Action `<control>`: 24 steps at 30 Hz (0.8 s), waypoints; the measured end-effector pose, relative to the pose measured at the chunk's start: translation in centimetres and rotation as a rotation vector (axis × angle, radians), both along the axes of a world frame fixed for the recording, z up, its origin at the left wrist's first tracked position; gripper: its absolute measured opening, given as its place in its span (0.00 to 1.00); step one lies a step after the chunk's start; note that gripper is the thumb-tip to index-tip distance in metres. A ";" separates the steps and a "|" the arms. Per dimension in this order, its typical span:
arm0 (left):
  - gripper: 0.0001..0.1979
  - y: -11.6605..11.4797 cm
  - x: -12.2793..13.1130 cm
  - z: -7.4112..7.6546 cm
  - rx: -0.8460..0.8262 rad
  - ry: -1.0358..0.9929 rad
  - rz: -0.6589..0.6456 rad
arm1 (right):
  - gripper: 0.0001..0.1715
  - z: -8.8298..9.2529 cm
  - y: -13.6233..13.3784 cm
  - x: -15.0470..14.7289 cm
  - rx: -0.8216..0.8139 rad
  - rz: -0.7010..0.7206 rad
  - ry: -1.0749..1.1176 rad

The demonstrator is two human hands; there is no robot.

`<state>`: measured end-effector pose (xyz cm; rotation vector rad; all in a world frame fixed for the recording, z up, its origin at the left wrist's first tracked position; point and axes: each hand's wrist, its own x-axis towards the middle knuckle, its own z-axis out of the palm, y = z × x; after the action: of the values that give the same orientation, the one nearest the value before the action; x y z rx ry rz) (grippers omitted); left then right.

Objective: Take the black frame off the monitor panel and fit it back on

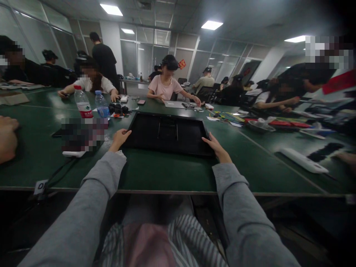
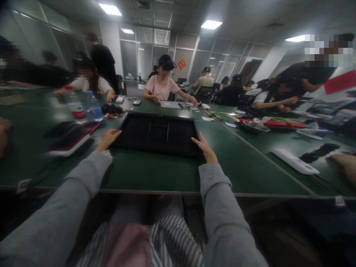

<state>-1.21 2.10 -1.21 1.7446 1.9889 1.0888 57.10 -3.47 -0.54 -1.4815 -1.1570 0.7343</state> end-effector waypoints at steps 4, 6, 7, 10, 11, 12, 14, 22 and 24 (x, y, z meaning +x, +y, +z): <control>0.22 -0.5 0.5 0.2 0.023 0.037 -0.008 | 0.50 0.0 0.4 -0.7 0.062 -0.021 0.042; 0.21 -0.8 0.7 0.4 0.042 0.013 -0.005 | 0.47 0.1 0.5 -0.8 0.085 -0.037 0.068; 0.20 -0.9 0.8 0.6 0.053 -0.011 0.008 | 0.45 0.1 0.5 -0.8 0.101 -0.054 0.069; 0.23 -1.2 1.0 0.9 0.086 -0.088 0.078 | 0.42 0.2 0.5 -0.5 0.146 -0.141 0.057; 0.25 -1.2 0.9 0.9 0.095 -0.105 0.098 | 0.42 0.2 0.6 -0.4 0.152 -0.181 0.059; 0.25 -1.2 0.9 0.9 0.102 -0.115 0.109 | 0.43 0.2 0.6 -0.3 0.153 -0.227 0.062; 0.23 -1.0 0.7 0.7 0.110 -0.126 0.111 | 0.46 0.2 0.6 0.1 0.139 -0.351 0.058; 0.26 0.4 -0.2 -1.0 0.122 -0.144 0.101 | 0.50 0.1 -1.1 2.4 -0.035 -0.911 -0.020; 0.27 0.7 -0.3 -1.2 0.124 -0.149 0.102 | 0.49 0.2 -1.9 2.9 -0.066 -0.989 0.001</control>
<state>-1.53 2.76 -2.45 1.5821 1.9755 1.3604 60.01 -5.32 -0.39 -1.8435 -0.2835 0.0784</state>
